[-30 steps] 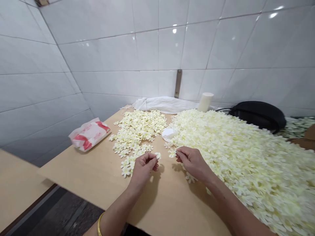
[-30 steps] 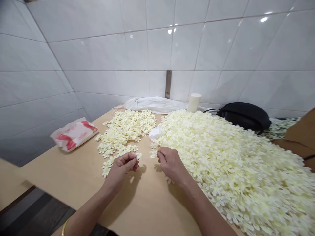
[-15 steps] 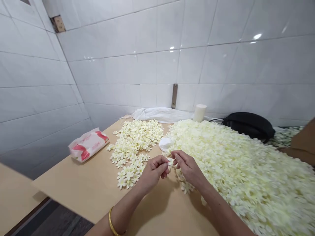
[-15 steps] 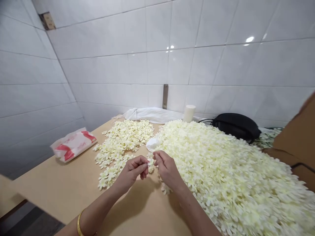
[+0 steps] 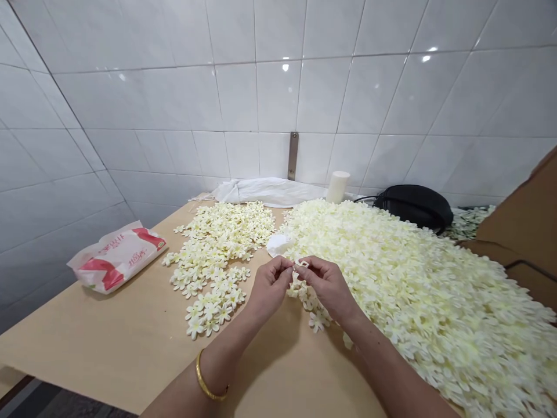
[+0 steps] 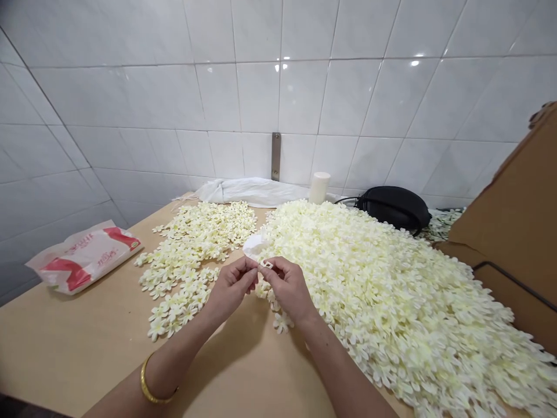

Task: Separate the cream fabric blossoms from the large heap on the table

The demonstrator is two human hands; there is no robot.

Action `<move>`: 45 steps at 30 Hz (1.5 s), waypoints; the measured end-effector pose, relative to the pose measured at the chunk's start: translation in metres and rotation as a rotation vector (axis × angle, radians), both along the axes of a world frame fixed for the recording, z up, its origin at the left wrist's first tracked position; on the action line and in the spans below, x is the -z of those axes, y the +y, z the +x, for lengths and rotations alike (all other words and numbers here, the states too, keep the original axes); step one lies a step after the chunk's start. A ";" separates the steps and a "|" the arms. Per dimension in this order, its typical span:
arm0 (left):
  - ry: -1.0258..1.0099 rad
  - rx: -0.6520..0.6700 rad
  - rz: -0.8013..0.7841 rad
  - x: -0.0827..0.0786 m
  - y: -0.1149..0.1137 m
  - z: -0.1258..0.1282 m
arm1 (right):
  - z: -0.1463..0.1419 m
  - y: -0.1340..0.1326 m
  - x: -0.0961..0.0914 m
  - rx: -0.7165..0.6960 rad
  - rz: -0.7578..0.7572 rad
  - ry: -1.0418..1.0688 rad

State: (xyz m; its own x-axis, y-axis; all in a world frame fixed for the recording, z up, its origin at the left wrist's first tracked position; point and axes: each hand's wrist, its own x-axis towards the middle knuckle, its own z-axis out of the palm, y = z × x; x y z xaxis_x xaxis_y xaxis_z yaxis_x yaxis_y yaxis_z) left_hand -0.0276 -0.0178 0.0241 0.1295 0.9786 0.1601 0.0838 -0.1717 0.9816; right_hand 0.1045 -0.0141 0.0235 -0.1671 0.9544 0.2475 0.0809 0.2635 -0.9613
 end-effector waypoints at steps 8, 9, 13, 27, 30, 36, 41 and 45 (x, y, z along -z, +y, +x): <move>0.669 0.000 0.219 0.023 -0.009 -0.004 | 0.006 0.007 0.001 0.151 -0.073 0.147; 0.754 -0.013 0.239 0.024 -0.011 -0.006 | 0.007 0.008 0.001 0.153 -0.080 0.158; 0.995 -0.052 0.269 0.021 -0.021 -0.021 | 0.009 0.010 -0.001 0.130 -0.091 0.212; 1.006 0.081 0.322 0.019 -0.026 -0.010 | 0.016 0.015 -0.011 0.226 -0.128 0.389; 1.160 0.138 0.249 0.007 -0.026 -0.023 | 0.017 0.015 -0.012 0.246 -0.113 0.426; 0.762 0.110 0.166 -0.025 -0.007 -0.011 | 0.020 0.016 -0.012 0.258 -0.094 0.412; 0.048 0.121 0.071 -0.028 0.016 0.033 | 0.021 0.017 -0.005 0.227 -0.042 0.364; -0.179 0.046 0.045 -0.017 0.027 0.051 | 0.021 0.018 0.001 0.252 -0.007 0.285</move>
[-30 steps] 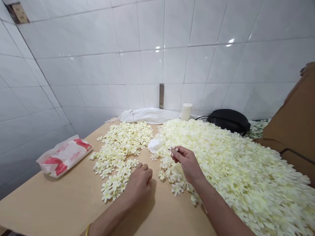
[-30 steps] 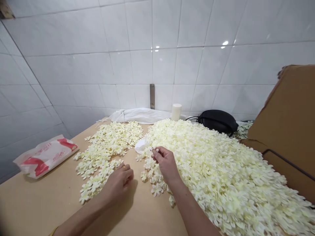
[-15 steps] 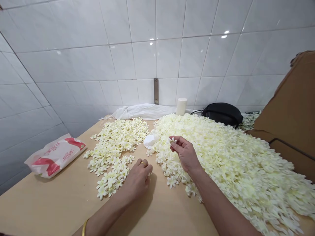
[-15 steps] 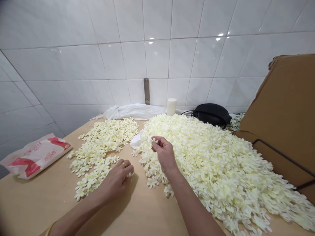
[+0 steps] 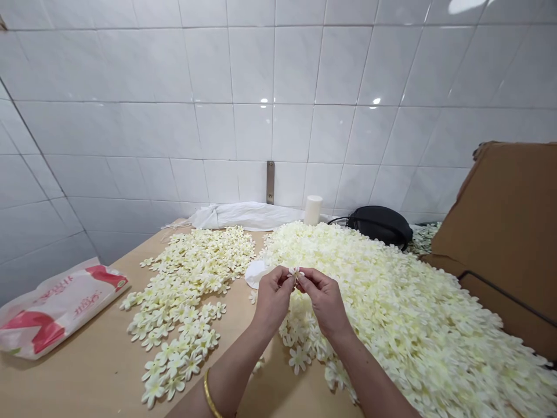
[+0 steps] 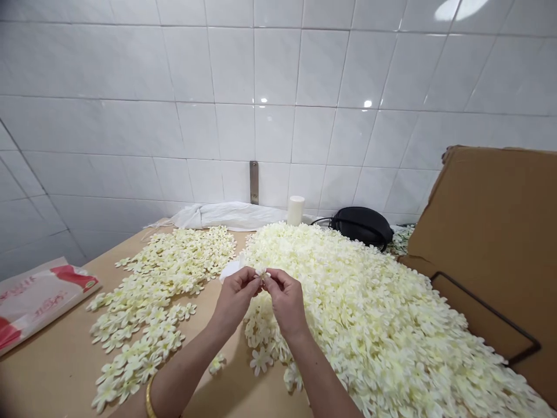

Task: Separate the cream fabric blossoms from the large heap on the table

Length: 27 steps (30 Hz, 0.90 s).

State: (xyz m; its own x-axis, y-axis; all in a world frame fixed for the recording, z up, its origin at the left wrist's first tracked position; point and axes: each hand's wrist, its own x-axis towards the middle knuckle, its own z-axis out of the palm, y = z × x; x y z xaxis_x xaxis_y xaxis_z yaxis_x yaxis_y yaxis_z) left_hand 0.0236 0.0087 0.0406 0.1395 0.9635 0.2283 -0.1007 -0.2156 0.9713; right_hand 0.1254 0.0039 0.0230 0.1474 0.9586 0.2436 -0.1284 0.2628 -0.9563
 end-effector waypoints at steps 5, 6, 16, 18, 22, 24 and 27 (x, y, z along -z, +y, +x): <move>0.034 -0.090 0.057 -0.001 0.006 0.010 | 0.000 -0.002 -0.007 0.101 0.046 -0.076; 0.032 -0.086 0.064 -0.005 0.007 0.011 | 0.000 -0.002 -0.011 0.123 0.060 -0.082; -0.335 0.102 -0.059 -0.043 0.011 0.022 | 0.004 0.012 -0.050 0.174 0.173 0.049; -0.326 0.114 -0.068 -0.042 0.013 0.020 | 0.004 0.014 -0.049 0.186 0.157 0.072; -0.319 0.111 -0.136 -0.041 0.018 0.016 | 0.007 0.020 -0.044 0.252 0.092 0.083; -0.296 0.126 -0.164 -0.040 0.019 0.015 | 0.009 0.022 -0.042 0.227 0.071 0.103; -0.270 0.153 -0.169 -0.037 0.020 0.017 | 0.010 0.023 -0.040 0.190 0.059 0.116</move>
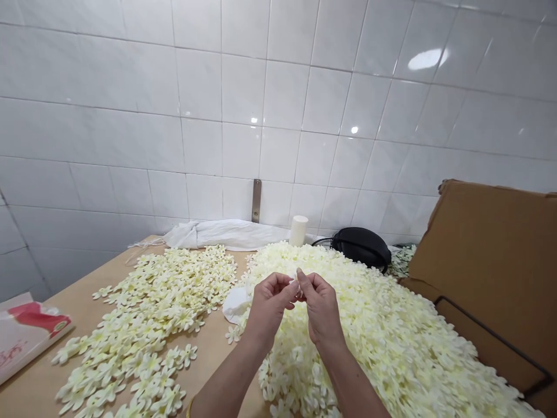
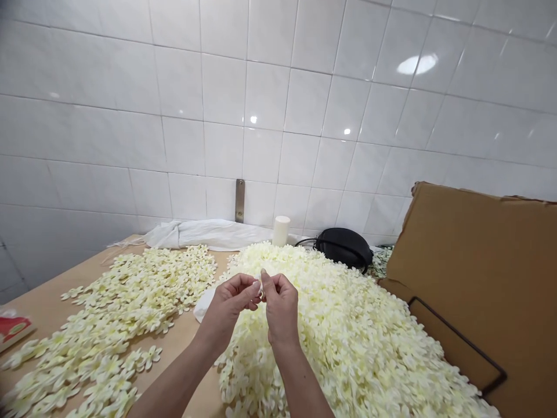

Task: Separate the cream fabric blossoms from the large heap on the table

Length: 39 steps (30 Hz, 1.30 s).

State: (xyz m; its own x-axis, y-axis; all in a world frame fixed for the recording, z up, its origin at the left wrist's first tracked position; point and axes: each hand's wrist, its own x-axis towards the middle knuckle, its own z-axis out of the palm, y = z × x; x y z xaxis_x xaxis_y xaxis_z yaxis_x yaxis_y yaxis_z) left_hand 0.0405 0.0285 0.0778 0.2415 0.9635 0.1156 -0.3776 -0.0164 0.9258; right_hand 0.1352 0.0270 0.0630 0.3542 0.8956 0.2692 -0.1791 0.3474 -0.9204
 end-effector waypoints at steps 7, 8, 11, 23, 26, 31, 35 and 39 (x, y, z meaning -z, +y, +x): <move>-0.087 -0.032 -0.045 0.010 0.001 0.005 | 0.004 0.002 -0.001 -0.084 -0.073 0.013; -0.105 -0.041 -0.060 0.010 0.002 0.006 | 0.006 0.002 -0.001 -0.071 -0.080 0.017; -0.162 -0.025 -0.114 0.010 0.002 0.004 | 0.010 0.003 -0.002 -0.056 -0.102 0.032; -0.166 -0.013 -0.211 0.014 0.009 0.000 | 0.009 0.001 0.001 -0.158 -0.152 -0.058; -0.148 -0.061 -0.195 0.014 0.012 -0.002 | 0.018 0.005 0.000 -0.109 -0.167 -0.049; -0.072 -0.096 -0.154 0.011 0.010 -0.001 | 0.038 0.003 -0.008 0.015 -0.141 -0.330; -0.023 -0.121 -0.084 0.009 0.003 0.003 | 0.037 -0.005 -0.016 -0.060 -0.153 -0.456; -0.011 -0.123 -0.024 0.007 -0.001 0.007 | 0.028 -0.009 -0.018 -0.213 -0.157 -0.425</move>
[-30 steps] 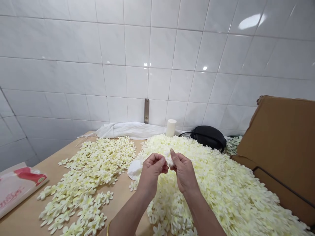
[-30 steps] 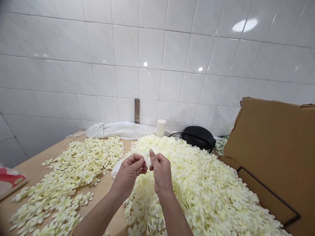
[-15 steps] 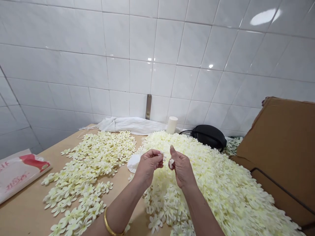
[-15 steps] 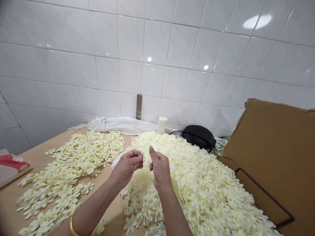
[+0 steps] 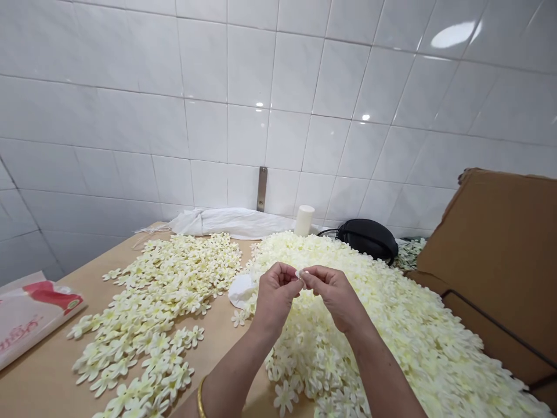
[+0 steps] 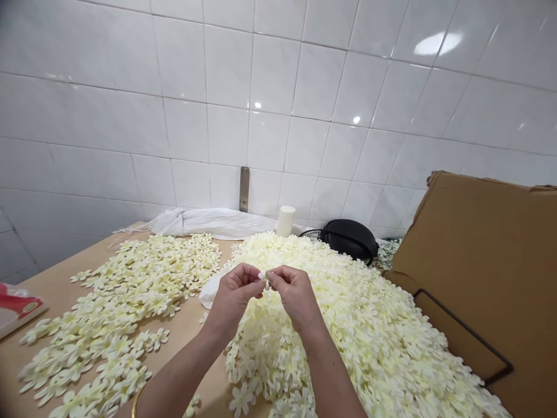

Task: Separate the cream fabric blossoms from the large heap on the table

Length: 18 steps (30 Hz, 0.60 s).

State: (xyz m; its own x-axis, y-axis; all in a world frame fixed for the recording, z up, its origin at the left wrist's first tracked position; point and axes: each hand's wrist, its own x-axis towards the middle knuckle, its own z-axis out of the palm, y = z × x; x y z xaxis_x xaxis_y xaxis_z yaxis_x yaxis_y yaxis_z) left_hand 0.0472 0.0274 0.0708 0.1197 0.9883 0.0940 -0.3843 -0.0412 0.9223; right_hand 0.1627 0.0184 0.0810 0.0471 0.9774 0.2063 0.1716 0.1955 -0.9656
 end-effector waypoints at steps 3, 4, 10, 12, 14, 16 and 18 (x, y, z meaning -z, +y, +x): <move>-0.008 -0.002 -0.036 -0.001 0.000 0.000 | -0.003 0.002 0.004 0.086 0.046 0.010; -0.019 0.011 -0.060 -0.001 0.001 0.000 | -0.003 0.003 0.006 0.108 0.062 0.003; -0.095 0.208 -0.228 -0.002 0.003 -0.004 | -0.005 0.006 0.010 0.146 0.044 0.042; -0.097 0.199 -0.222 -0.001 0.004 -0.004 | -0.005 0.006 0.010 0.133 0.027 0.071; -0.074 0.134 -0.176 -0.001 0.004 -0.003 | -0.005 0.007 0.010 0.091 -0.001 0.116; -0.041 0.060 -0.105 -0.001 0.003 -0.002 | -0.005 0.007 0.010 0.029 -0.050 0.161; -0.022 0.017 -0.048 -0.001 0.002 -0.001 | -0.005 0.007 0.009 -0.018 -0.085 0.186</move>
